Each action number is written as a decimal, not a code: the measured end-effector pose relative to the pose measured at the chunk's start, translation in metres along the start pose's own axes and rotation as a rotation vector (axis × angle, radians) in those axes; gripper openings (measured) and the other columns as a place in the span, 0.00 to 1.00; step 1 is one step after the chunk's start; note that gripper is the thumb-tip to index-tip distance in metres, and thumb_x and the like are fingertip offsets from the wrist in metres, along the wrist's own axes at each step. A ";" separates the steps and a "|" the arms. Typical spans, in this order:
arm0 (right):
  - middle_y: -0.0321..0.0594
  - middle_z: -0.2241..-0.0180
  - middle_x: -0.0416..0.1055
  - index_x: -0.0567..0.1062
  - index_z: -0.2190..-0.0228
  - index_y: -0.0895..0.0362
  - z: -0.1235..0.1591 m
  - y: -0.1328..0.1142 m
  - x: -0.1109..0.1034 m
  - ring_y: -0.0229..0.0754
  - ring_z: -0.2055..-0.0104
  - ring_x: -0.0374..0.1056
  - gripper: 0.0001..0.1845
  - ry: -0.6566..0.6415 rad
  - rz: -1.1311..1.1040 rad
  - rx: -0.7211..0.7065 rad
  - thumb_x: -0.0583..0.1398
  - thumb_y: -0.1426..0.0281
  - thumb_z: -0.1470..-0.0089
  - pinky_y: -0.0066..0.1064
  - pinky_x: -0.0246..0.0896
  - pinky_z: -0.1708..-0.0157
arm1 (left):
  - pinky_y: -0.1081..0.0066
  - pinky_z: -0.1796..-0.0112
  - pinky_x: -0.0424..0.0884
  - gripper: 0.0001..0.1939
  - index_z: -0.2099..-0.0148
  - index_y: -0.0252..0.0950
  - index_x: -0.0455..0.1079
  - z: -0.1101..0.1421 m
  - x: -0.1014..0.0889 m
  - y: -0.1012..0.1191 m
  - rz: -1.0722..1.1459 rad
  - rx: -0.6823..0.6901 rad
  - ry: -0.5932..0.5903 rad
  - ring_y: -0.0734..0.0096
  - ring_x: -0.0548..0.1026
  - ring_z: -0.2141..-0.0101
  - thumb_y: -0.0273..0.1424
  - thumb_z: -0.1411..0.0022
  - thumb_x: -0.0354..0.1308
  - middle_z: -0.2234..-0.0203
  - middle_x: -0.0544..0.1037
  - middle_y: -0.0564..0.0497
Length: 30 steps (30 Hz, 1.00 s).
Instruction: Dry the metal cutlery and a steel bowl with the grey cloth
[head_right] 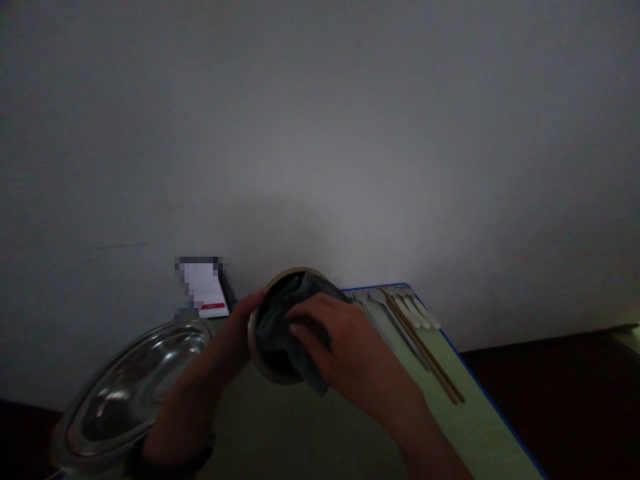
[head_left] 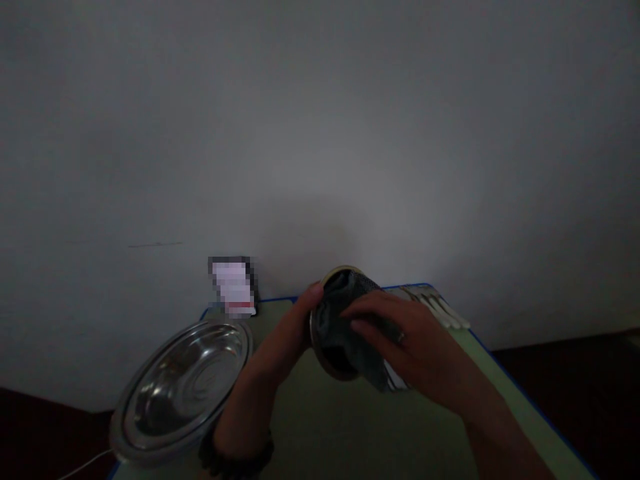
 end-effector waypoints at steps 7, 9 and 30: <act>0.36 0.55 0.69 0.73 0.58 0.51 0.003 -0.005 0.017 0.38 0.51 0.64 0.14 -0.221 0.018 -0.014 0.52 0.74 0.42 0.35 0.58 0.48 | 0.67 0.61 0.68 0.24 0.60 0.33 0.75 0.003 0.003 0.003 0.064 -0.053 -0.059 0.58 0.74 0.62 0.48 0.43 0.51 0.69 0.80 0.49; 0.37 0.52 0.66 0.72 0.57 0.51 0.005 -0.006 0.020 0.38 0.48 0.60 0.14 -0.228 0.033 -0.022 0.52 0.75 0.43 0.35 0.56 0.45 | 0.67 0.62 0.68 0.24 0.60 0.33 0.74 0.004 0.003 0.004 0.065 -0.046 -0.051 0.57 0.74 0.62 0.49 0.44 0.52 0.69 0.79 0.49; 0.51 0.47 0.63 0.59 0.46 0.59 0.011 0.002 0.026 0.50 0.43 0.57 0.23 -0.283 0.147 0.058 0.51 0.71 0.43 0.47 0.54 0.45 | 0.70 0.66 0.68 0.21 0.51 0.36 0.70 -0.001 -0.003 0.006 -0.114 0.072 0.036 0.60 0.74 0.60 0.44 0.41 0.52 0.62 0.79 0.49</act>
Point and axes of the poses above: each hand's wrist, its own z-axis away from the middle knuckle, its own x-axis out of the palm, y = z × x, the point moved 3 cm from there along -z, towards the middle knuckle
